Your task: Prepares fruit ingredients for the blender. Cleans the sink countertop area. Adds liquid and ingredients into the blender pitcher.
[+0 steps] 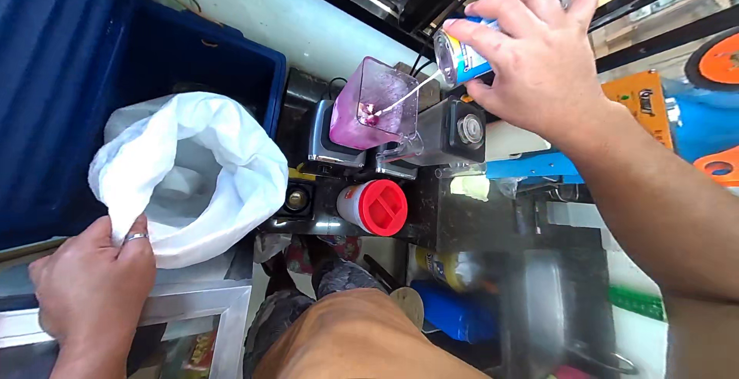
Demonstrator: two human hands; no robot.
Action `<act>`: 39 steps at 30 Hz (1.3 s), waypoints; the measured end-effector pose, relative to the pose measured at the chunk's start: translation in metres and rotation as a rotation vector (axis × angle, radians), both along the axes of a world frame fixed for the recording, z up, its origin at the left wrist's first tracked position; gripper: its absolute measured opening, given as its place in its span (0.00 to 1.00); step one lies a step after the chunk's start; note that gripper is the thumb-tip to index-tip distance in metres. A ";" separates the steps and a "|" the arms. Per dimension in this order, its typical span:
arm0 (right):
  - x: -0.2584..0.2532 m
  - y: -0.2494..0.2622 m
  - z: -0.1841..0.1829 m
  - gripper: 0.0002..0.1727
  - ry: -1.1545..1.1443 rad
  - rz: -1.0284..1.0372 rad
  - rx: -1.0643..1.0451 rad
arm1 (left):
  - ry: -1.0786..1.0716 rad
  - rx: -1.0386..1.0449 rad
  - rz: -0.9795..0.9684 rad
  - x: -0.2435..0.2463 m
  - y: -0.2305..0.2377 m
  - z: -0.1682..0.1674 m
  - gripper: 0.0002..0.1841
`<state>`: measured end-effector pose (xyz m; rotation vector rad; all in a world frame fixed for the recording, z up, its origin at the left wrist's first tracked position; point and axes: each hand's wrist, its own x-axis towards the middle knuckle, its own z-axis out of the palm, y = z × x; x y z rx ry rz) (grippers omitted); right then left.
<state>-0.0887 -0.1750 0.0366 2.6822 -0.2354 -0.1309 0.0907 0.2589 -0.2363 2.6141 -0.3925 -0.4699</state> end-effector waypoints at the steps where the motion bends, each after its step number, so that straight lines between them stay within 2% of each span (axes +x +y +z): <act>1: 0.001 0.002 -0.001 0.37 -0.005 -0.006 -0.002 | -0.002 0.000 -0.001 0.000 0.000 0.000 0.28; 3: 0.003 0.005 -0.019 0.38 0.003 -0.013 0.024 | -0.012 -0.007 -0.005 0.000 0.001 -0.002 0.29; 8: 0.013 0.002 -0.095 0.37 0.043 0.017 0.124 | -0.018 -0.023 0.005 0.002 0.005 -0.010 0.27; 11: 0.021 0.002 -0.112 0.38 0.044 0.025 0.138 | -0.027 -0.022 0.008 0.002 0.006 -0.012 0.27; 16: 0.029 -0.010 -0.101 0.36 0.021 0.028 0.124 | -0.031 -0.014 0.010 0.001 0.005 -0.011 0.28; 21: 0.015 -0.017 -0.081 0.35 0.067 0.050 0.076 | -0.039 -0.031 0.007 0.001 0.004 -0.012 0.28; 26: 0.013 -0.003 -0.085 0.35 0.061 0.078 0.109 | -0.034 -0.037 0.010 0.001 0.004 -0.011 0.28; 39: 0.022 -0.006 -0.078 0.34 0.041 0.057 0.106 | -0.032 -0.033 0.005 0.000 0.006 -0.010 0.29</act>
